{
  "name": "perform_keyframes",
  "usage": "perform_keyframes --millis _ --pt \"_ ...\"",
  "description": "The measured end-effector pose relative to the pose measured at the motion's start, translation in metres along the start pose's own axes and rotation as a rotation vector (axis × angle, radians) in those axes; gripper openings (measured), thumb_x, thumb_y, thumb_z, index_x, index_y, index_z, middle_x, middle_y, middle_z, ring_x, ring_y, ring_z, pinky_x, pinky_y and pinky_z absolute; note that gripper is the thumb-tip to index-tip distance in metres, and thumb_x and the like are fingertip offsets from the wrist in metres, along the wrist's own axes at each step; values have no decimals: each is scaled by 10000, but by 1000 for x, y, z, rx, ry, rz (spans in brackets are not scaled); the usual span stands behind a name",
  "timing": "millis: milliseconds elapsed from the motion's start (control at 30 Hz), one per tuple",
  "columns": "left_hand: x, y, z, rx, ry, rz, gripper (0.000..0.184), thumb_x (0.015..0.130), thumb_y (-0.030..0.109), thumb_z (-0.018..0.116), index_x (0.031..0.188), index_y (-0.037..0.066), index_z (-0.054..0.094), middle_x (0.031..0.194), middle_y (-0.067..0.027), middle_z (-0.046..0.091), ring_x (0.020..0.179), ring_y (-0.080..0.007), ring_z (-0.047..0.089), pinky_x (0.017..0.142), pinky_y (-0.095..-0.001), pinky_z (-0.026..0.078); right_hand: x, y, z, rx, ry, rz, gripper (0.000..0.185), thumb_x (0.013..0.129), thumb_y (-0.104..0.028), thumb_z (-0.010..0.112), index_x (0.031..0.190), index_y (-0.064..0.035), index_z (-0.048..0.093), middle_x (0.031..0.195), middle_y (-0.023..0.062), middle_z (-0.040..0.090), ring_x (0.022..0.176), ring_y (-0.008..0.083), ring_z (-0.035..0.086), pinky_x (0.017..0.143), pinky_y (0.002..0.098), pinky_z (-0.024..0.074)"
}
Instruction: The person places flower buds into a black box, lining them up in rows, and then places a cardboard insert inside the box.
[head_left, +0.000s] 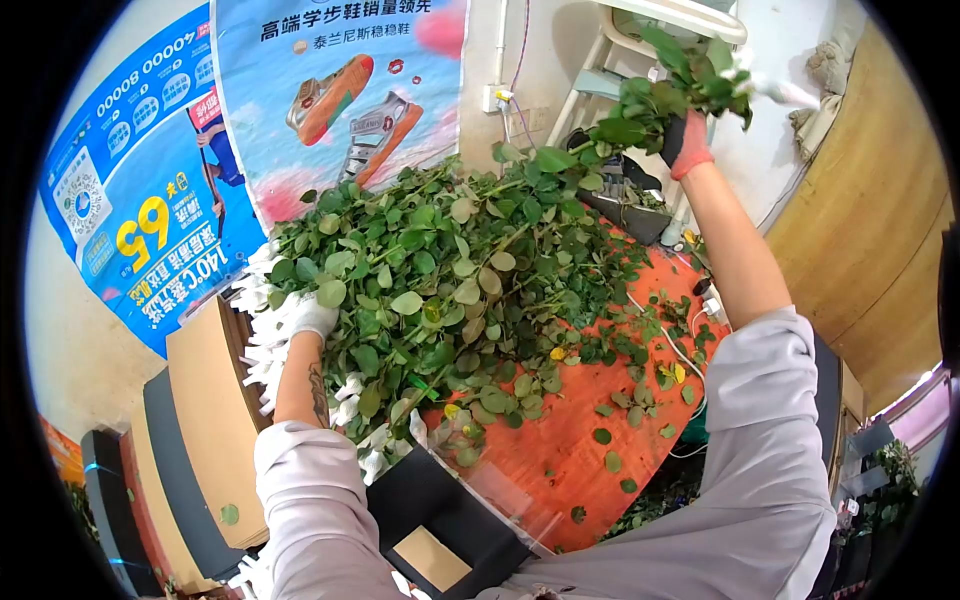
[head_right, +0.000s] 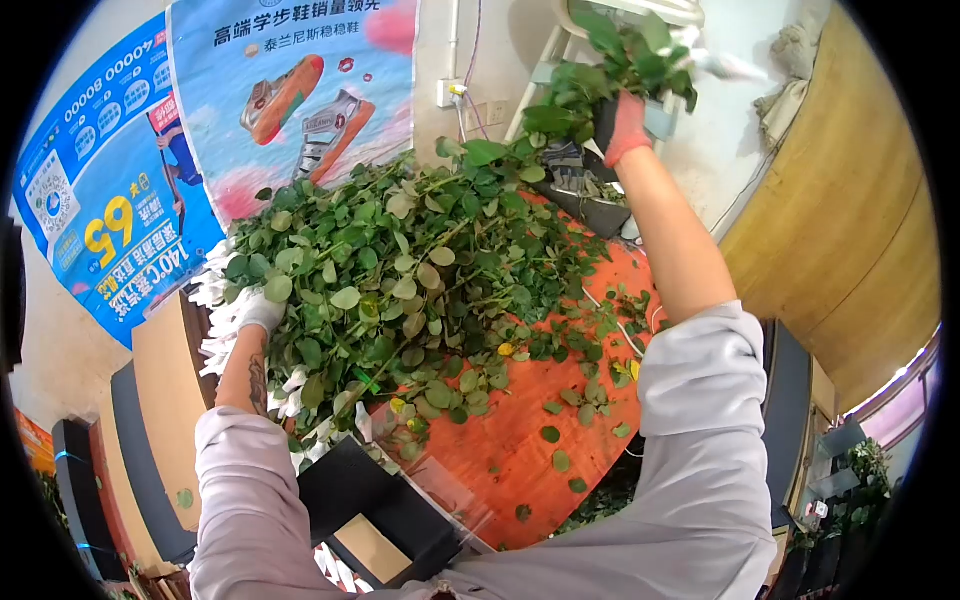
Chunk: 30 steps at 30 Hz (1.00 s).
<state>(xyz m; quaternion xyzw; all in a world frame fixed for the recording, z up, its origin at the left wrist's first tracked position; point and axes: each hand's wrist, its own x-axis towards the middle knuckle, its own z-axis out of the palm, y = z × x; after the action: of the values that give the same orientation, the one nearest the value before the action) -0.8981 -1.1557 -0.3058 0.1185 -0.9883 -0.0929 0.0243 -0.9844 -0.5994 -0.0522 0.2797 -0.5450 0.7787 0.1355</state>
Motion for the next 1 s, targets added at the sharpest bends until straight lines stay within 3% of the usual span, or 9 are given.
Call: perform_keyframes --millis 100,167,233,367,667,767,867,933,1000 --pt "-15 23 -24 -11 -9 -66 448 890 366 364 1128 75 608 1184 -143 586 1124 -317 531 938 -400 409 -37 12 15 125 57 99 360 946 -263 420 1233 -55 485 1183 98 562 1026 225 564 876 363 458" --pt "-21 35 -28 249 419 291 333 866 322 462 1011 83 644 1183 -120 580 1178 -289 483 964 -347 379 -58 30 38 164 236 183 370 954 -266 407 1255 -58 464 1184 99 559 1062 230 546 911 355 437" --pt "-27 62 -67 240 443 419 277 841 301 529 946 68 637 1138 -101 588 1139 -283 499 933 -347 396 -73 73 60 454 -293 37 362 939 -259 440 1235 -55 474 1120 98 572 1011 241 551 905 355 435" --pt "-42 97 -116 26 332 407 305 852 359 530 960 84 607 958 -135 618 922 -311 589 799 -421 460 -94 98 126 -1048 -420 -553 350 929 -234 457 1228 -53 472 1127 88 564 1013 228 547 898 352 439" --pt "-29 22 -138 107 440 113 275 839 314 451 917 134 644 926 -118 666 855 -319 634 729 -420 499 -11 63 13 -1197 163 -527 332 907 -178 497 1213 -51 467 1141 67 547 1017 200 539 881 345 448" --pt "-41 -20 -126 48 462 69 224 840 262 472 932 139 635 919 -136 655 847 -346 621 723 -444 493 -10 2 -13 10 258 -293 292 893 -229 522 1135 -67 544 1038 68 604 852 212 627 737 376 518" --pt "-23 -97 -95 151 376 200 188 820 231 520 951 148 627 909 -151 652 844 -351 619 721 -452 490 -19 -17 -61 -103 460 -250 305 918 -265 439 1055 -43 596 938 67 638 825 224 627 708 362 507" --pt "-59 -89 -101 357 376 252 208 805 213 537 989 146 606 886 -167 644 838 -351 618 711 -451 483 -34 -29 -64 334 325 -208 348 928 -258 374 1126 -59 580 1076 66 624 969 202 595 821 349 473" --pt "-78 -76 -92 22 550 133 204 796 254 561 964 140 582 856 -156 636 808 -335 617 690 -448 474 -37 -27 -63 431 335 -191 346 929 -273 375 1121 -64 574 1082 60 618 953 211 587 814 355 467"
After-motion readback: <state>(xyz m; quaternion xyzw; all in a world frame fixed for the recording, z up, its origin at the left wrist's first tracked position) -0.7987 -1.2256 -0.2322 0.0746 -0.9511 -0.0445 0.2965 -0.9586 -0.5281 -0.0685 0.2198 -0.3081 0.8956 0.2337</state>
